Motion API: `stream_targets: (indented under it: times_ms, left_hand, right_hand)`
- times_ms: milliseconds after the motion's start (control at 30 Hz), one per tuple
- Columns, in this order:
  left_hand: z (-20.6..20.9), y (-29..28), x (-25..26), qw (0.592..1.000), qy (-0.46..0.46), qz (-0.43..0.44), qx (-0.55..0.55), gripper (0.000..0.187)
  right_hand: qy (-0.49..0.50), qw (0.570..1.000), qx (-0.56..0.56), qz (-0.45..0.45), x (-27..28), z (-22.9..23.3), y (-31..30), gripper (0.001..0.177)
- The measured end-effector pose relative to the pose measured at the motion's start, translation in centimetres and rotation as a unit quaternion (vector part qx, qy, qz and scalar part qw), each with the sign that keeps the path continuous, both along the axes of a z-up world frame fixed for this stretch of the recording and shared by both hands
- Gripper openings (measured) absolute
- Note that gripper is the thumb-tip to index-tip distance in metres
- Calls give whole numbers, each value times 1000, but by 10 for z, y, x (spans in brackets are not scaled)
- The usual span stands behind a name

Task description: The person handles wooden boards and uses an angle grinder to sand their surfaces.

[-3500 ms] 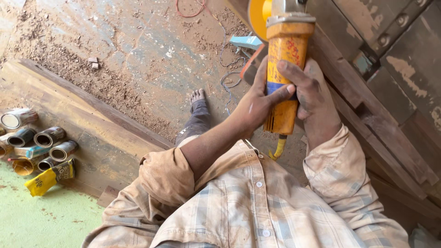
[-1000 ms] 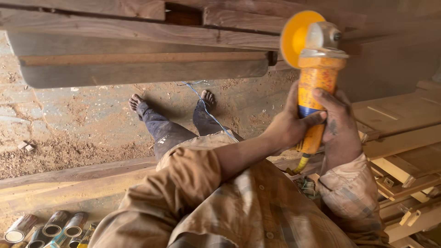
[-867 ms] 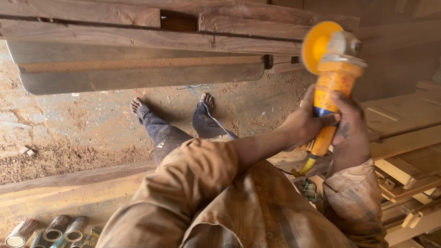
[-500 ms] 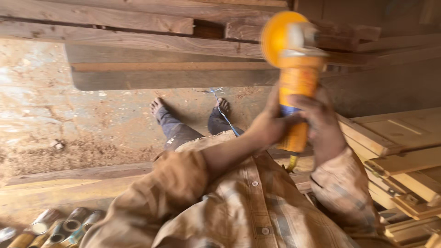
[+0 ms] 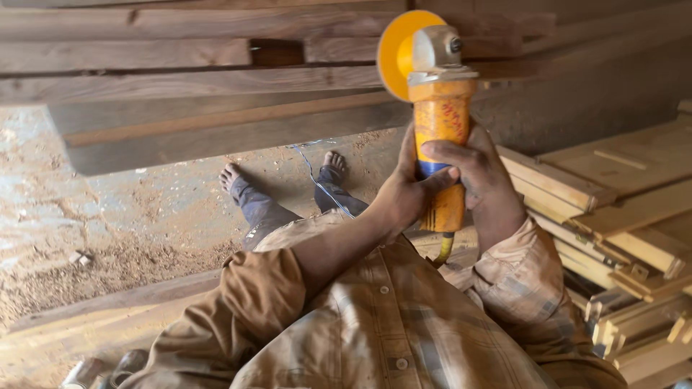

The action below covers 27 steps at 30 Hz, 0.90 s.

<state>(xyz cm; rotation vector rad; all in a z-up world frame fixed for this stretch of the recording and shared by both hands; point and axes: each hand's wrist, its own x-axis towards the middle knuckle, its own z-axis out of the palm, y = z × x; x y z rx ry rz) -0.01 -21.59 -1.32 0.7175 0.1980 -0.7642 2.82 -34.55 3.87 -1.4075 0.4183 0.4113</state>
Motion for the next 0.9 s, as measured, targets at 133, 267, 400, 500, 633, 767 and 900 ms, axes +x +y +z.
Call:
stream_targets:
  times_ms: [133, 267, 400, 500, 633, 767, 900]
  left_hand:
    - [5, -44, 9, 997, -9, -68, 33, 104]
    - [14, -84, 19, 987, 42, -151, 20, 107]
    - [8, -123, 18, 975, -35, -202, 83, 105]
    - [0, -141, 16, 973, -78, -195, 93, 105]
    - [1, -124, 7, 986, -78, -134, 67, 98]
    - [-1, -62, 1, 978, -91, -128, 139, 87]
    - [9, 2, -12, 992, 63, -62, 93, 63]
  right_hand:
    - [29, 998, 8, -59, -13, -8, -54, 50]
    - [0, 998, 31, -51, -20, -16, -106, 48]
    - [20, 995, -75, -63, -27, 3, -130, 43]
    - [34, 983, -31, -177, -41, 28, -118, 39]
    - [14, 989, -35, -140, -31, 12, -109, 41]
    - [-56, 997, 57, 21, -15, -16, -82, 41]
    - [-98, 979, 129, 123, 2, -27, -17, 51]
